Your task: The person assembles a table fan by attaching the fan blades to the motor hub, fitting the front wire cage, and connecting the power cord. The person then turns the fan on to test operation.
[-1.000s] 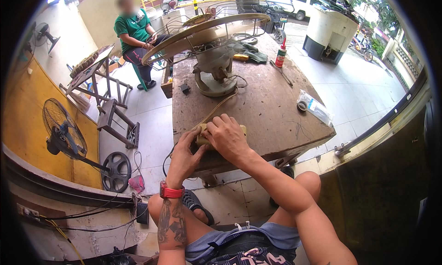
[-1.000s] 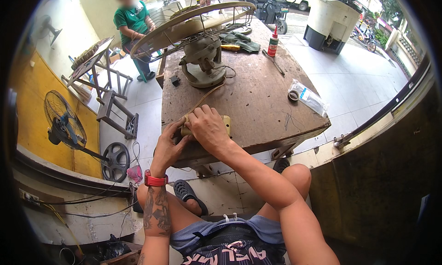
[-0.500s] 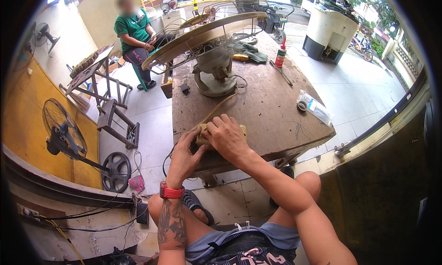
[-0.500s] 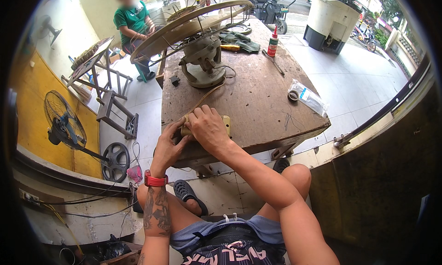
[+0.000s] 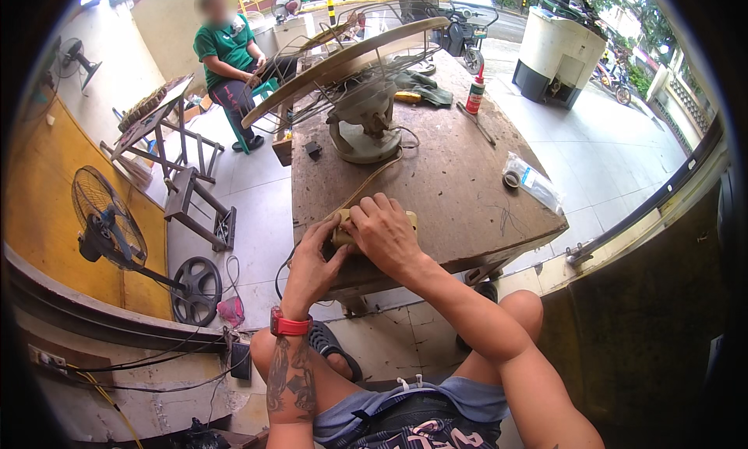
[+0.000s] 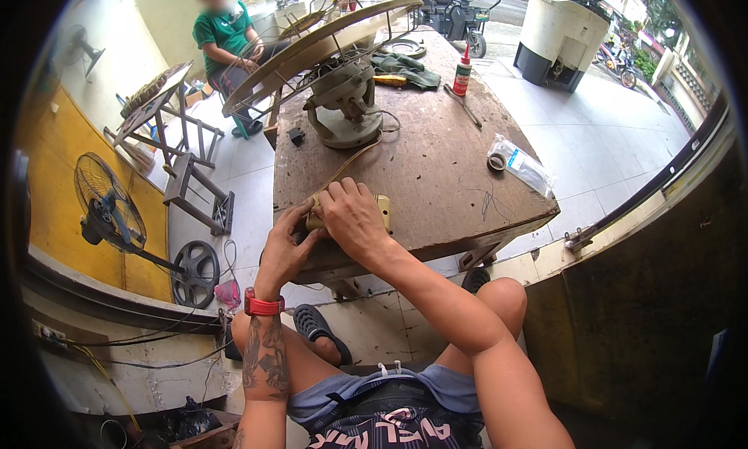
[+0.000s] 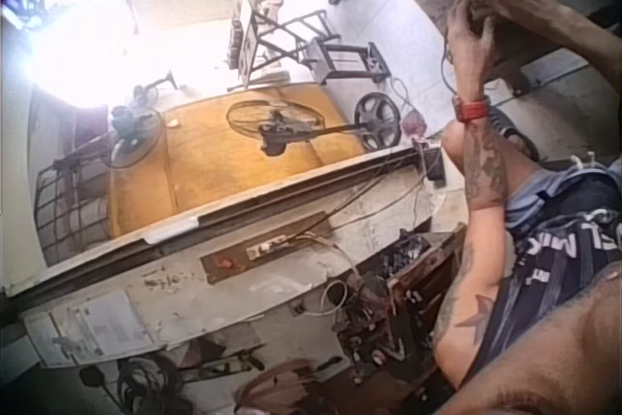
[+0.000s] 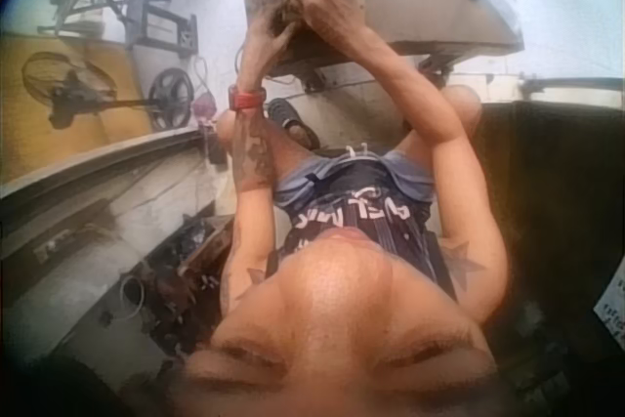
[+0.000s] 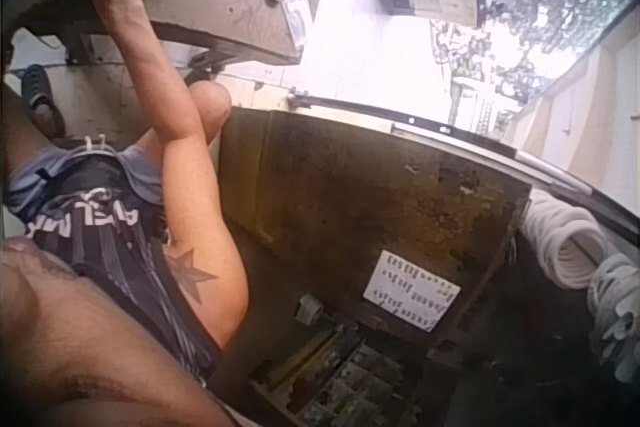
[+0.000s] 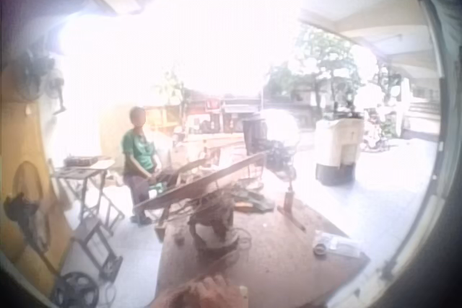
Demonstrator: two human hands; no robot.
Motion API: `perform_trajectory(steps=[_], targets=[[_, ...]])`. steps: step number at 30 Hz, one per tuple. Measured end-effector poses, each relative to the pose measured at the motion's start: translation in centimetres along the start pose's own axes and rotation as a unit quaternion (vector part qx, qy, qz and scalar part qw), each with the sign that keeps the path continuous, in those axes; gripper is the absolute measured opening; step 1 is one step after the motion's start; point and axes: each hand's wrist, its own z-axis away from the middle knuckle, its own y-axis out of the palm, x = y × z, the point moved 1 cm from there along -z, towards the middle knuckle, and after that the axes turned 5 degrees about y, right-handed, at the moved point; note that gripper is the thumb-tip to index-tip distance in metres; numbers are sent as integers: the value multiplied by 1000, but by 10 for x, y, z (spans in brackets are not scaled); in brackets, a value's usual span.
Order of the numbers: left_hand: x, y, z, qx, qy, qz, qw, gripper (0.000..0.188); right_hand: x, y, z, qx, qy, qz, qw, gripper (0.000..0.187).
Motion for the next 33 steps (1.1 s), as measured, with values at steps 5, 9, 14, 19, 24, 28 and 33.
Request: perform_trajectory(steps=[5, 9, 14, 19, 24, 28, 33], targets=[[-1, 0, 0, -1, 2, 0, 1000, 56, 1, 1, 0, -13, -1, 25, 1000, 18], [0, 0, 0, -2, 8, -3, 1000, 56, 1, 1, 1, -13, -1, 19, 1000, 19], [0, 0, 0, -2, 12, -5, 1000, 56, 1, 1, 1, -13, -4, 15, 1000, 18], [-1, -1, 0, -2, 2, 5, 1000, 56, 0, 4, 0, -12, -6, 16, 1000, 20], [1, 0, 0, -4, 12, -3, 1000, 57, 0, 8, -1, -9, 11, 35, 999, 21], [7, 1, 0, 1, -6, 12, 1000, 58, 3, 11, -2, -15, 18, 63, 998, 19], [14, 4, 0, -15, 27, -7, 999, 58, 7, 21, -7, -4, 43, 100, 994, 16]])
